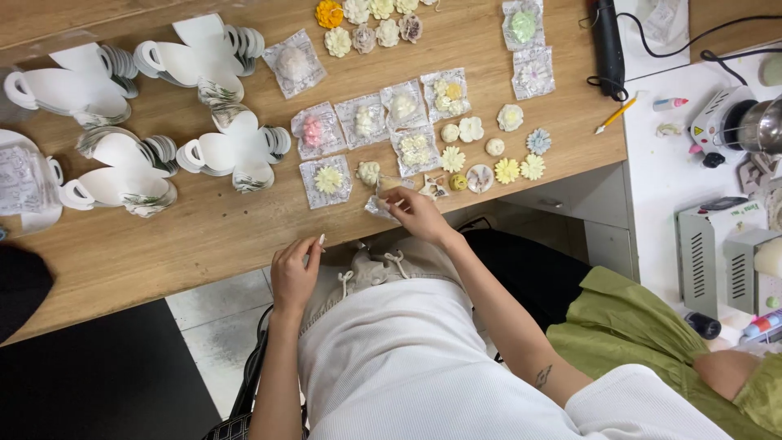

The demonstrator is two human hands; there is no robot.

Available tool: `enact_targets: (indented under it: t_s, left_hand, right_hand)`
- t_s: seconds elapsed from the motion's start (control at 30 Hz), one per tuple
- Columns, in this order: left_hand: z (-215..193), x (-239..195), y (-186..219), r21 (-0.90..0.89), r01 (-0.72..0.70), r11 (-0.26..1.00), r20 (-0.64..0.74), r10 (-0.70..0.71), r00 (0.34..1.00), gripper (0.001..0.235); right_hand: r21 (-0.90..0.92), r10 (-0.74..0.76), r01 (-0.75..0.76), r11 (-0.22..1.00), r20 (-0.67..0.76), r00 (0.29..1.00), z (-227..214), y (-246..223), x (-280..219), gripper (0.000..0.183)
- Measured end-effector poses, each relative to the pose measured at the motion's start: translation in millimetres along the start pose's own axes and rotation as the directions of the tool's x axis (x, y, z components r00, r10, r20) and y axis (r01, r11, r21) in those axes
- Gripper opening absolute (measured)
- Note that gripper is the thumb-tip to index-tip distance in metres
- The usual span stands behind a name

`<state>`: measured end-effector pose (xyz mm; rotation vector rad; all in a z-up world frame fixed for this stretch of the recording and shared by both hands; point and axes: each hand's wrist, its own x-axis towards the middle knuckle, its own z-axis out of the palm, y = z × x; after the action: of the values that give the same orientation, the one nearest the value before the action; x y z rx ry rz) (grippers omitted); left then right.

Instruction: The person picks small flower-shaped decorative items from a table and places them into small transparent plastic bags. They seal each bag and set it aside, repeating the process for multiple items.

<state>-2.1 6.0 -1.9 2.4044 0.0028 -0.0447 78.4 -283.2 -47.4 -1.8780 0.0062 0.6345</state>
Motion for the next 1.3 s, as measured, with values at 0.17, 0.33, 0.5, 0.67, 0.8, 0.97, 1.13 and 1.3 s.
enact_targets:
  t_s: [0.17, 0.33, 0.5, 0.67, 0.8, 0.97, 1.13, 1.3]
  left_hand:
    - [-31.4, -5.3, 5.0, 0.027, 0.034, 0.999, -0.051, -0.033, 0.998, 0.018]
    - [-74.8, -17.6, 38.2, -0.271, 0.234, 0.934, -0.129, -0.276, 0.952, 0.019]
    - [-66.6, -59.3, 46.4, -0.213, 0.286, 0.934, -0.237, -0.333, 0.913, 0.018]
    - [-57.6, -78.7, 50.5, -0.114, 0.356, 0.927, -0.199, -0.372, 0.906, 0.019]
    - [-59.8, -76.6, 60.1, -0.132, 0.406, 0.904, -0.092, -0.419, 0.904, 0.02]
    - [-64.5, -63.1, 53.8, -0.045, 0.327, 0.944, -0.06, -0.33, 0.942, 0.02]
    - [-67.8, -47.4, 43.6, -0.059, 0.315, 0.947, -0.037, -0.318, 0.947, 0.022]
    - [-70.1, 4.9, 69.9, -0.14, 0.222, 0.965, -0.102, -0.238, 0.966, 0.058]
  right_hand:
    - [0.118, -0.08, 0.102, 0.988, -0.175, 0.981, 8.8, -45.4, 89.1, 0.024]
    - [-0.146, -0.364, 0.334, 0.931, -0.437, 0.822, 30.9, -76.6, 221.2, 0.024]
    - [-0.36, -0.329, 0.101, 0.928, -0.658, 0.677, 81.2, -97.1, 281.1, 0.066]
    - [-0.168, 0.024, -0.246, 0.955, -0.78, 0.625, 122.2, -93.4, 322.5, 0.093]
    - [0.08, 0.359, -0.461, 0.884, -0.748, 0.558, 120.0, -114.2, 326.8, 0.098]
    - [0.174, 0.465, -0.471, 0.865, -0.632, 0.62, 124.1, -97.8, 344.5, 0.079]
    - [0.231, 0.131, 0.035, 0.972, -0.662, 0.738, 111.7, -89.6, 315.8, 0.075]
    - [0.331, -0.032, 0.241, 0.912, -0.529, 0.848, 74.6, -132.4, 151.4, 0.079]
